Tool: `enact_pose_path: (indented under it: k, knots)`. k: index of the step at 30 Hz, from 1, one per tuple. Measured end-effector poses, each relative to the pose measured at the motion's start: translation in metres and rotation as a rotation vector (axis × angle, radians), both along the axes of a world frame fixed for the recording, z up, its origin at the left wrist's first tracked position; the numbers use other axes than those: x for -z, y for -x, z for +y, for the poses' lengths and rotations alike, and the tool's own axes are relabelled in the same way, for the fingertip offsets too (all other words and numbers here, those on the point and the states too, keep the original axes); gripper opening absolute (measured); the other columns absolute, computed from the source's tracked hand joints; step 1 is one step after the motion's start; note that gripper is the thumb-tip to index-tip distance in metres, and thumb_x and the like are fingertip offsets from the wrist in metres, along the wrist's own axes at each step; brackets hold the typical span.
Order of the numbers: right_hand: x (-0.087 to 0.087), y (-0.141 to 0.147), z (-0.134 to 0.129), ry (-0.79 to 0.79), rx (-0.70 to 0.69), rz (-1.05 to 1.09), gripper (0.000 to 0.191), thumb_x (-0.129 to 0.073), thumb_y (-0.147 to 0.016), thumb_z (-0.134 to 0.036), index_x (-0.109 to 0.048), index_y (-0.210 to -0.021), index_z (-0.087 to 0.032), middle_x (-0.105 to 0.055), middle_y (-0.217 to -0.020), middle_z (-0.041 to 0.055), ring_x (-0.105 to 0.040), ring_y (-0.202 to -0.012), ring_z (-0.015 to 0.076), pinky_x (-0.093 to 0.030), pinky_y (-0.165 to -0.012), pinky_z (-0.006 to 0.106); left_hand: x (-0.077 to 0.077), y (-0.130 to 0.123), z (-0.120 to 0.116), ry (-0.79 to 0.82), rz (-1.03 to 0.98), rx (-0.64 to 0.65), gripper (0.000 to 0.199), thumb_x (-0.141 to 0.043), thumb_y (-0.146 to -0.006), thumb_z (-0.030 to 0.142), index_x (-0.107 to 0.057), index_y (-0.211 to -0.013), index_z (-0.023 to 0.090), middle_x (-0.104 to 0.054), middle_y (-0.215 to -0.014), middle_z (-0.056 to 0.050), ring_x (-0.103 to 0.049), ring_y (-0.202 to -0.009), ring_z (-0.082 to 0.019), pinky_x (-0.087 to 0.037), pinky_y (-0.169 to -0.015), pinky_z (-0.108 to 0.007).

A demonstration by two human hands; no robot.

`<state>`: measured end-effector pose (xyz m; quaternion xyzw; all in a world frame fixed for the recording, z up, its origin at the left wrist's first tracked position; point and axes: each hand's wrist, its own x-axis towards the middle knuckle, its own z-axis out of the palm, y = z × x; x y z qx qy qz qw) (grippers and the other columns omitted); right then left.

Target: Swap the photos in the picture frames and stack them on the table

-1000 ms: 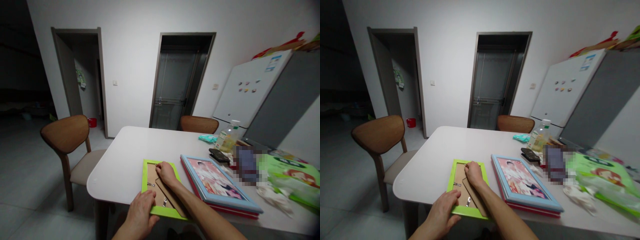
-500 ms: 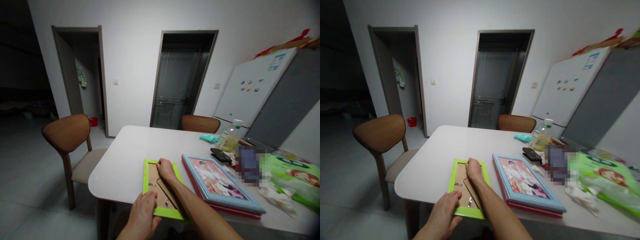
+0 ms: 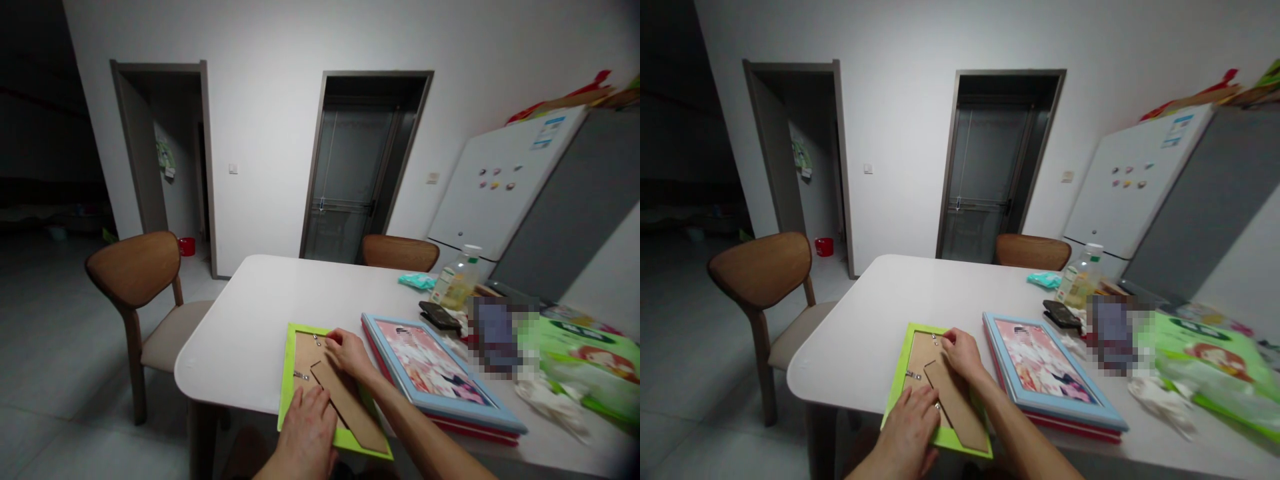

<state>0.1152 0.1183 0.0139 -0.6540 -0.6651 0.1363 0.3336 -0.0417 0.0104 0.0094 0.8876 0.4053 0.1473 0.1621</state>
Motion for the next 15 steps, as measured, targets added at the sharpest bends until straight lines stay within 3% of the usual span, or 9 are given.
enact_pose_path:
  k: [4,7,10,14,15]
  knots:
    - [-0.011,-0.021,-0.027,-0.061,-0.026,0.236,0.023,-0.043,-0.071,-0.030,-0.060,-0.076,-0.015,-0.064,-0.076,0.0052,-0.057,-0.071,0.0159,-0.041,-0.066,0.025,-0.001,0.005,0.001,0.010,-0.030,-0.033,0.041,-0.056,-0.062,0.012,-0.049,-0.102,0.013,-0.039,-0.127,-0.012,-0.031,-0.118,-0.026,-0.021,-0.099,-0.046]
    - [-0.013,-0.032,-0.046,-0.087,0.065,0.550,0.027,-0.048,-0.068,-0.035,-0.058,-0.082,-0.015,-0.063,-0.077,0.0048,-0.057,-0.071,0.0166,-0.043,-0.065,0.027,-0.012,0.014,0.000,0.020,-0.178,-0.074,0.036,-0.054,-0.060,0.009,-0.050,-0.096,0.016,-0.041,-0.126,-0.010,-0.034,-0.116,-0.024,-0.023,-0.099,-0.043]
    - [-0.007,-0.021,-0.066,0.018,0.106,0.898,0.031,-0.053,-0.065,-0.037,-0.055,-0.087,-0.016,-0.062,-0.071,0.0032,-0.057,-0.062,0.0149,-0.044,-0.060,0.027,-0.030,0.013,-0.001,0.073,-0.509,-0.131,0.025,-0.051,-0.065,0.010,-0.049,-0.088,0.018,-0.046,-0.121,-0.009,-0.038,-0.113,-0.022,-0.030,-0.095,-0.038]
    - [0.001,0.025,-0.092,0.315,-0.134,1.287,0.035,-0.048,-0.070,-0.044,-0.054,-0.091,-0.017,-0.062,-0.068,0.0039,-0.058,-0.060,0.0158,-0.045,-0.056,0.029,-0.050,-0.009,-0.006,0.265,-1.072,-0.182,0.013,-0.046,-0.074,0.024,-0.044,-0.086,0.019,-0.053,-0.109,-0.008,-0.045,-0.107,-0.021,-0.038,-0.087,-0.034]
    - [0.000,0.035,-0.096,0.322,-0.184,1.344,0.036,-0.047,-0.070,-0.045,-0.055,-0.092,-0.016,-0.063,-0.071,0.0048,-0.059,-0.063,0.0171,-0.046,-0.056,0.029,-0.054,-0.017,-0.007,0.328,-1.175,-0.181,0.015,-0.045,-0.075,0.028,-0.044,-0.087,0.019,-0.055,-0.104,-0.007,-0.048,-0.103,-0.021,-0.041,-0.084,-0.033]
